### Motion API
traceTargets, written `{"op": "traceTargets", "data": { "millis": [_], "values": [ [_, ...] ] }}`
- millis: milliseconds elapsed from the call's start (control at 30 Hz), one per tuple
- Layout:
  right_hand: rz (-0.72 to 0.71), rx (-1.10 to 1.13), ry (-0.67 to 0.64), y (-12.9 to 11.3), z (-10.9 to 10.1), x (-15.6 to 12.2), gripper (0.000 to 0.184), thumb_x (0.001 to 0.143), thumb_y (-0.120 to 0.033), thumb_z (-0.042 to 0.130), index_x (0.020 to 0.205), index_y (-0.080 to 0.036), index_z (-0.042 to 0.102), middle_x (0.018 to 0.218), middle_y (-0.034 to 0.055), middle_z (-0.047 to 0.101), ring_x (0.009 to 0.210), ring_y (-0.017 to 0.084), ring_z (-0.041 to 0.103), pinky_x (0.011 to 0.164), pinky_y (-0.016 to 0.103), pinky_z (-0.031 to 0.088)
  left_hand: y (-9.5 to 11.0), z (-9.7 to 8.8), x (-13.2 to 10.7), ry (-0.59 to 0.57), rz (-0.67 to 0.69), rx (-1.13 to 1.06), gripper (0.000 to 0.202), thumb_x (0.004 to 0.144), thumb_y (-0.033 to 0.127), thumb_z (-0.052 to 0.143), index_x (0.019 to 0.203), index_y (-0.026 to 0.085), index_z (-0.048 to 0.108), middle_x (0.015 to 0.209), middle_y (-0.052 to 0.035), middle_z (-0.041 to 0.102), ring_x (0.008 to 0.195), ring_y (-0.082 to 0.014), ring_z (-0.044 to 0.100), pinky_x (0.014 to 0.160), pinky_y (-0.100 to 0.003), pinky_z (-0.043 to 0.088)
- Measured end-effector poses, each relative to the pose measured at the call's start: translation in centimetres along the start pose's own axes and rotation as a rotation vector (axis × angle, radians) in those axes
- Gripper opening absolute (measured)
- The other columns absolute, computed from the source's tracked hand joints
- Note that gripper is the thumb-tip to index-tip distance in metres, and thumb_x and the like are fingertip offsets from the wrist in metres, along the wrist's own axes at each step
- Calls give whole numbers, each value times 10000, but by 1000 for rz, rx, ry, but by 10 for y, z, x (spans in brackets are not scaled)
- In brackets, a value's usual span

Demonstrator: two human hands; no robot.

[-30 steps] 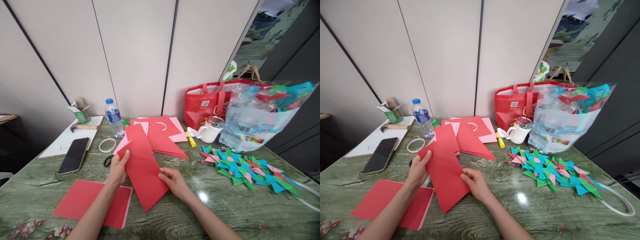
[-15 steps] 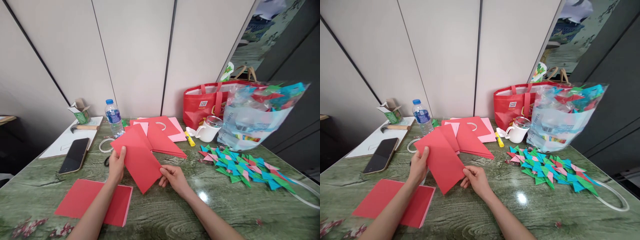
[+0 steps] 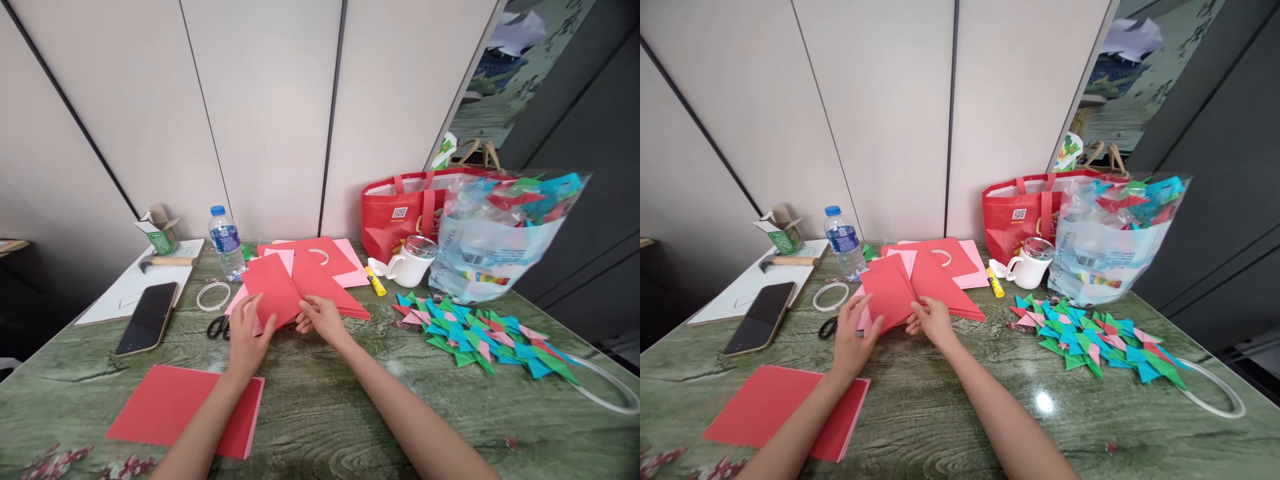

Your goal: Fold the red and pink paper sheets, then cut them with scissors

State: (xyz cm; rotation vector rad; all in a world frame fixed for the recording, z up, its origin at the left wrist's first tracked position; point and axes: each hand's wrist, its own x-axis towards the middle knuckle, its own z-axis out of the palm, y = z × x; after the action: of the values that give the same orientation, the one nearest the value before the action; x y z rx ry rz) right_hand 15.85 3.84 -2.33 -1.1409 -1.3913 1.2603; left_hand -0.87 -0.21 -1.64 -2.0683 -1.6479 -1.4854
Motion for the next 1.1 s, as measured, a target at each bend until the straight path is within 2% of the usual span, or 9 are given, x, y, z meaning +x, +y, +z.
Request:
{"op": "traceTargets", "data": {
  "millis": [100, 167, 267, 333, 433, 567, 833, 1000, 1100],
  "values": [
    [-83, -145, 67, 1, -11, 2, 432, 805, -452, 486, 1075, -124, 561, 597, 44, 655, 500, 194, 640, 498, 335, 529, -3, 4, -6, -219, 144, 63, 469, 770, 353, 585, 1215, 244, 483, 1251, -126, 482, 1236, -304, 362, 1007, -525, 254],
    [-156, -249, 162, 2, -29, 0, 326, 806, -400, 503, 978, -149, 620, 843, 121, 676, 799, 252, 651, 738, 430, 507, -7, 9, -10, -307, 162, 95, 493, 749, 394, 605, 1211, 259, 497, 1285, -127, 478, 1274, -326, 310, 1008, -577, 208],
    [-253, -394, 228, 9, -61, -1, 304, 718, -268, 631, 1009, -179, 628, 1240, 154, 520, 1233, 315, 370, 1017, 520, 254, -14, 15, -14, -351, 156, 120, 446, 762, 351, 601, 1192, 257, 528, 1286, -137, 489, 1275, -328, 316, 991, -591, 228],
    [-353, -741, 256, 18, -78, 0, 422, 701, -225, 644, 1114, -166, 579, 1312, 165, 452, 1281, 341, 284, 1024, 580, 172, -19, 17, -15, -348, 158, 133, 381, 784, 290, 580, 1162, 251, 559, 1269, -141, 506, 1263, -326, 340, 983, -587, 249],
    [-396, -930, 272, 34, -92, 3, 443, 751, -225, 590, 1184, -151, 531, 1242, 173, 515, 1208, 328, 397, 983, 556, 277, -25, 19, -15, -335, 174, 126, 310, 807, 227, 541, 1111, 258, 599, 1231, -133, 539, 1243, -317, 375, 974, -579, 275],
    [-430, -907, 279, 46, -96, 7, 394, 779, -275, 563, 1147, -135, 560, 1119, 169, 593, 1075, 286, 518, 912, 462, 408, -27, 19, -16, -322, 181, 96, 288, 826, 200, 503, 1086, 264, 609, 1199, -120, 564, 1225, -293, 407, 971, -566, 292],
    [-487, -803, 396, 40, -109, 6, 382, 820, -379, 511, 1101, -131, 585, 1154, 171, 569, 1074, 272, 519, 914, 449, 412, -15, 14, -12, -260, 178, 16, 360, 823, 305, 527, 1174, 227, 525, 1236, -124, 535, 1241, -275, 393, 1021, -539, 255],
    [-512, -587, 608, 26, -110, 2, 407, 807, -406, 524, 1107, -134, 565, 1134, 154, 581, 1077, 255, 509, 951, 447, 373, -7, 10, -7, -207, 103, -93, 429, 827, 317, 514, 1241, 218, 459, 1241, -113, 534, 1213, -248, 432, 1028, -469, 307],
    [-412, -363, 619, 15, -104, 1, 425, 806, -425, 506, 1107, -129, 560, 1124, 149, 592, 1034, 248, 537, 917, 441, 402, -3, 7, -5, -184, 2, -133, 460, 820, 337, 517, 1251, 195, 447, 1260, -130, 521, 1194, -251, 454, 1013, -440, 334]
  ]
}}
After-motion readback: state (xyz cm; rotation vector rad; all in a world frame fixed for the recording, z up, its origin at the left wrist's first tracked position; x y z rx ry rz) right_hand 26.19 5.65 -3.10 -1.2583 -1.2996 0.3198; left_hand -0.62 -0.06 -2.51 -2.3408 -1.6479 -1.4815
